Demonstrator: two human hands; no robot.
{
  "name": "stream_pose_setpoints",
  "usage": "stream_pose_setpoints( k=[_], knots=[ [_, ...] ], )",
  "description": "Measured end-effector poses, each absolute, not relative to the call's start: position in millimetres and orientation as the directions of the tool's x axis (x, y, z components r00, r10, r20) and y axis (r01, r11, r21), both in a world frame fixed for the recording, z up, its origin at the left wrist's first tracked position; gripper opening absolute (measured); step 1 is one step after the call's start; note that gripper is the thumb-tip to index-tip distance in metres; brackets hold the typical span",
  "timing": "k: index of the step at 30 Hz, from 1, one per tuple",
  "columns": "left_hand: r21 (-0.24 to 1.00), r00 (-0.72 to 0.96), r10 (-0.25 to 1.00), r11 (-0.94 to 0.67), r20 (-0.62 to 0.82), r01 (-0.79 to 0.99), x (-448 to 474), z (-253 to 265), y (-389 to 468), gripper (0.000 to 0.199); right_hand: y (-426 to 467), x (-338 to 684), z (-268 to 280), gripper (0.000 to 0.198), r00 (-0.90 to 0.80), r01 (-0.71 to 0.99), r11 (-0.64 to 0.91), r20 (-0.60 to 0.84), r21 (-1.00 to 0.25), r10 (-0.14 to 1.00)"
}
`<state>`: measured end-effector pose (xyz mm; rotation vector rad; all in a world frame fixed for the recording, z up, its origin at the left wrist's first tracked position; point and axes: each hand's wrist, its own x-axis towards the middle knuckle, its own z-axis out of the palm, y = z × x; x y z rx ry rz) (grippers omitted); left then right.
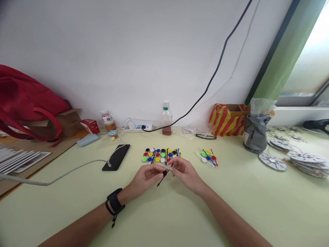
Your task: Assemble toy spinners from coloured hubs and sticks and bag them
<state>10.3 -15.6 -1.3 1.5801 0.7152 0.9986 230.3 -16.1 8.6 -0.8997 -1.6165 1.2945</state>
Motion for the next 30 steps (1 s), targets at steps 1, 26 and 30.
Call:
stream_pose_setpoints(
  k=[1, 26, 30],
  knots=[
    [0.976, 0.454, 0.865, -0.21, 0.212, -0.055, 10, -1, -15, 0.022, -16, 231, 8, 0.036, -0.337, 0.042, 0.225, 0.198, -0.974, 0.921],
    [0.987, 0.347, 0.926, -0.113, 0.145, -0.111, 11, -4, -9, 0.033, -25, 225, 17, 0.04, -0.323, 0.127, 0.228, 0.177, -0.965, 0.93],
    [0.988, 0.354, 0.924, -0.114, 0.145, -0.108, 12, -3, -10, 0.031, -26, 222, 9, 0.037, -0.376, 0.168, 0.248, 0.17, -0.954, 0.911]
  ],
)
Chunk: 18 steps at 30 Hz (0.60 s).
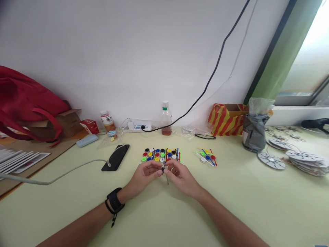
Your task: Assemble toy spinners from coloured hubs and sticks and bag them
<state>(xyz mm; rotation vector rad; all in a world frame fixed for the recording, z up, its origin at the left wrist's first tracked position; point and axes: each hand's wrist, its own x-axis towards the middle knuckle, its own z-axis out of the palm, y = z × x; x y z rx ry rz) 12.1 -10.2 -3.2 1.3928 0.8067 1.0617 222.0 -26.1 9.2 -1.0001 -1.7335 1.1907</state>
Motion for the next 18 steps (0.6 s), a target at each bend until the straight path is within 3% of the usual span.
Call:
stream_pose_setpoints(
  k=[5, 9, 12, 15, 18],
  knots=[
    [0.988, 0.379, 0.915, -0.102, 0.138, -0.113, 12, -4, -12, 0.029, -25, 219, 1, 0.03, -0.39, 0.184, 0.272, 0.184, -0.944, 0.902],
    [0.993, 0.407, 0.906, -0.088, 0.115, -0.082, 12, -3, -13, 0.044, -23, 227, 9, 0.026, -0.347, 0.223, 0.326, 0.238, -0.919, 0.907],
    [0.996, 0.394, 0.914, -0.092, 0.093, -0.021, 12, -4, -13, 0.045, -17, 247, 23, 0.025, -0.137, 0.414, 0.458, 0.443, -0.786, 0.886],
    [0.992, 0.404, 0.911, -0.112, 0.082, 0.051, 11, -5, -13, 0.038, -5, 274, 30, 0.022, 0.049, 0.615, 0.475, 0.632, -0.629, 0.773],
    [0.985, 0.43, 0.897, -0.148, 0.098, 0.085, 11, -5, -13, 0.032, 8, 294, 19, 0.017, 0.046, 0.731, 0.375, 0.589, -0.571, 0.807]
  ],
)
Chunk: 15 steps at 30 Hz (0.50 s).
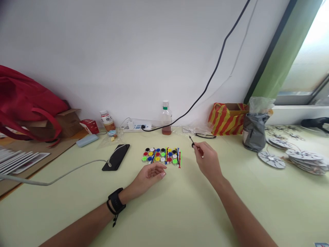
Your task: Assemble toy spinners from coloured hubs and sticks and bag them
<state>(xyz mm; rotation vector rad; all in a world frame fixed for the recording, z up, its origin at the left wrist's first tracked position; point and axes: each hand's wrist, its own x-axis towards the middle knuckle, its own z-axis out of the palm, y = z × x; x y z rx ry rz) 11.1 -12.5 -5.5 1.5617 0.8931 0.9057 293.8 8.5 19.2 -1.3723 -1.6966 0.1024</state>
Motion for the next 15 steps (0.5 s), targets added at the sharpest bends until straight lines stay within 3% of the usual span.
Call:
stream_pose_setpoints(
  k=[2, 5, 10, 12, 15],
  knots=[
    [0.983, 0.442, 0.89, -0.164, 0.11, 0.086, 11, -5, -12, 0.03, 16, 300, 6, 0.023, -0.074, 0.817, 0.273, 0.378, -0.508, 0.923],
    [0.981, 0.448, 0.887, -0.173, 0.115, 0.091, 11, -5, -12, 0.029, 21, 300, -9, 0.026, -0.14, 0.901, 0.198, 0.176, -0.385, 0.974],
    [0.976, 0.453, 0.883, -0.188, 0.118, 0.111, 11, -4, -13, 0.027, 13, 303, 4, 0.019, -0.084, 0.906, 0.178, 0.249, -0.383, 0.965],
    [0.974, 0.451, 0.884, -0.193, 0.121, 0.116, 11, -3, -13, 0.027, -3, 308, 24, 0.027, -0.082, 0.874, 0.205, 0.283, -0.44, 0.956],
    [0.973, 0.448, 0.885, -0.198, 0.127, 0.115, 11, -4, -13, 0.027, -49, 312, 59, 0.026, -0.172, 0.764, 0.257, 0.197, -0.592, 0.965]
  ],
)
